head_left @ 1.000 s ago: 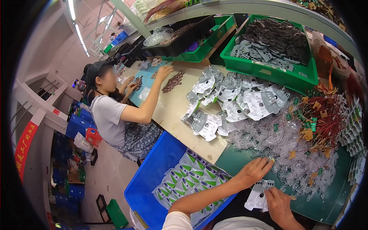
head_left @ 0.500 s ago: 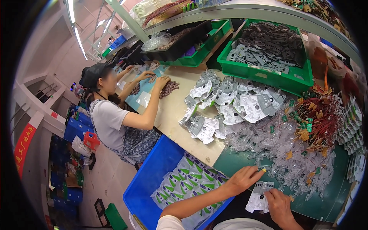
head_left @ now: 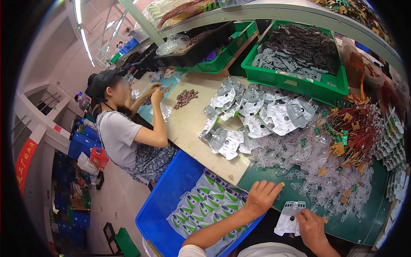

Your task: The person assembles toy components by hand, connecting wiring and small pieces together. The person then fits the assembled parts into plastic toy housings and arranges the completed pieces into a blue container.

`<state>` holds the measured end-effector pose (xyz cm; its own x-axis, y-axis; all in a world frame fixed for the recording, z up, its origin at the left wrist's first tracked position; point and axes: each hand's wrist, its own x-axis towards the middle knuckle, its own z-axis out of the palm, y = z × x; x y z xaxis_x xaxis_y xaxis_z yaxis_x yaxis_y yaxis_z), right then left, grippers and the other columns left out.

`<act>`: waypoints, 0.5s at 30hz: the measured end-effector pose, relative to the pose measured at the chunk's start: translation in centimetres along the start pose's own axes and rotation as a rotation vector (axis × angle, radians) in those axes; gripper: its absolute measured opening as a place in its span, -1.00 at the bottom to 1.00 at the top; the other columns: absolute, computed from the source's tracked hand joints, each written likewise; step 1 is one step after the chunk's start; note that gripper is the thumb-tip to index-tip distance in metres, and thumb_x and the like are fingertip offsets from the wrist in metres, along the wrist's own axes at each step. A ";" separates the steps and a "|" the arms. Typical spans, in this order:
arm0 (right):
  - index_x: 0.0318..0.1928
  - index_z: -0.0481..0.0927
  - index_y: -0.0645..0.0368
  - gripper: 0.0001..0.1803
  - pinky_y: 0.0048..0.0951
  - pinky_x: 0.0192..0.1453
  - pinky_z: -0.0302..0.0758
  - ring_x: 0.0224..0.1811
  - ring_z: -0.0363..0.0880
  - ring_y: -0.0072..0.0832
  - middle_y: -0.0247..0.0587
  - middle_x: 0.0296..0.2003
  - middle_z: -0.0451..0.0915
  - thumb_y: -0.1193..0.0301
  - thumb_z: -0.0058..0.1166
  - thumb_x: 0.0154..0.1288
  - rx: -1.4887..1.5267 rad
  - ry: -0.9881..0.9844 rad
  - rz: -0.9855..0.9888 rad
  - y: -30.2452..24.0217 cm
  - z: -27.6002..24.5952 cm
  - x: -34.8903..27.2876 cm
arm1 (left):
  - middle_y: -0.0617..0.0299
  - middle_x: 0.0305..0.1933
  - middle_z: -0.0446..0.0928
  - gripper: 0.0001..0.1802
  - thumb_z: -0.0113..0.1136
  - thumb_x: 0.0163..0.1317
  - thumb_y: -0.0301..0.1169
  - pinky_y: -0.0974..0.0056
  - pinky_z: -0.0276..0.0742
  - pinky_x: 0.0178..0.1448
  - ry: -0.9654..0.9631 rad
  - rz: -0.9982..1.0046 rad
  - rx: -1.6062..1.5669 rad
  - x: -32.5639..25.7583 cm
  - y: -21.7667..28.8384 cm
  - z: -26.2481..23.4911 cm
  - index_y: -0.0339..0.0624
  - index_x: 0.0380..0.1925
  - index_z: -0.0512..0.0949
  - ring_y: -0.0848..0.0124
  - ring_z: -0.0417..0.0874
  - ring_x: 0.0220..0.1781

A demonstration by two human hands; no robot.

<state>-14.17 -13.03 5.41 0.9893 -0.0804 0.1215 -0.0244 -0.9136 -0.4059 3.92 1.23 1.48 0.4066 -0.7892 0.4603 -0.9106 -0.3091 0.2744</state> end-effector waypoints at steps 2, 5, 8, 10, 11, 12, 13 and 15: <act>-0.22 0.55 0.30 -0.69 -0.33 -0.43 0.48 -0.44 0.53 -0.29 -0.18 -0.35 0.47 0.62 0.08 -0.09 0.001 0.003 0.008 -0.1 0.0 0.1 | 0.18 -0.35 0.43 -0.68 0.24 0.07 -0.47 0.25 0.33 -0.30 -0.040 -0.072 -0.042 0.0 0.4 -0.3 -0.22 -0.13 0.53 0.26 0.44 -0.35; -0.22 0.56 0.31 -0.69 -0.33 -0.43 0.48 -0.44 0.53 -0.29 -0.18 -0.35 0.47 0.62 0.08 -0.09 -0.008 0.000 0.019 0.1 -0.2 0.3 | 0.19 -0.40 0.39 -0.69 0.25 0.06 -0.46 0.24 0.35 -0.28 -0.080 -0.147 -0.087 0.5 1.1 -0.8 -0.23 -0.14 0.52 0.26 0.44 -0.35; -0.22 0.56 0.29 -0.70 -0.31 -0.42 0.48 -0.42 0.54 -0.28 -0.18 -0.35 0.47 0.63 0.08 -0.08 0.023 0.006 0.005 0.1 -0.7 0.6 | 0.17 -0.38 0.41 -0.70 0.21 0.08 -0.50 0.22 0.38 -0.24 -0.110 -0.124 -0.080 0.0 0.9 -1.1 -0.25 -0.13 0.51 0.24 0.46 -0.33; -0.23 0.57 0.28 -0.71 -0.29 -0.40 0.48 -0.41 0.54 -0.27 -0.19 -0.34 0.48 0.63 0.07 -0.08 0.031 -0.031 0.008 0.1 -1.1 0.8 | 0.15 -0.36 0.43 -0.70 0.20 0.08 -0.52 0.21 0.38 -0.22 -0.138 -0.094 -0.071 -0.4 0.7 -1.3 -0.26 -0.12 0.50 0.23 0.47 -0.32; -0.23 0.57 0.28 -0.71 -0.29 -0.40 0.48 -0.41 0.54 -0.27 -0.19 -0.34 0.48 0.63 0.07 -0.08 0.033 -0.029 0.009 0.2 -1.1 0.8 | 0.13 -0.31 0.45 -0.69 0.18 0.09 -0.54 0.21 0.40 -0.18 -0.170 -0.100 -0.101 -0.6 0.7 -1.5 -0.26 -0.11 0.50 0.22 0.48 -0.28; -0.23 0.57 0.27 -0.71 -0.28 -0.40 0.48 -0.41 0.54 -0.27 -0.20 -0.33 0.48 0.64 0.07 -0.08 0.038 -0.029 0.010 0.2 -1.1 0.7 | 0.12 -0.26 0.48 -0.68 0.16 0.09 -0.56 0.21 0.41 -0.14 -0.200 -0.108 -0.132 -0.8 0.8 -1.7 -0.26 -0.10 0.49 0.20 0.50 -0.24; -0.23 0.57 0.26 -0.71 -0.27 -0.40 0.48 -0.41 0.54 -0.26 -0.21 -0.33 0.48 0.64 0.07 -0.08 0.043 -0.029 0.010 0.2 -1.1 0.6 | 0.12 -0.26 0.48 -0.68 0.16 0.09 -0.56 0.21 0.41 -0.14 -0.200 -0.107 -0.131 -0.9 0.9 -1.8 -0.26 -0.10 0.49 0.20 0.50 -0.24; -0.23 0.57 0.25 -0.71 -0.27 -0.40 0.48 -0.41 0.54 -0.26 -0.21 -0.33 0.48 0.64 0.07 -0.08 0.046 -0.022 0.009 0.1 -1.1 0.4 | 0.08 -0.18 0.51 -0.66 0.19 0.08 -0.58 0.20 0.44 -0.11 -0.138 -0.097 -0.223 -1.3 1.1 -1.9 -0.27 -0.09 0.48 0.17 0.53 -0.17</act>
<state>-13.93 -13.54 6.39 0.9920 -0.0795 0.0976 -0.0276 -0.8937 -0.4478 2.54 2.89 2.82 0.4629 -0.8311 0.3082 -0.8230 -0.2739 0.4976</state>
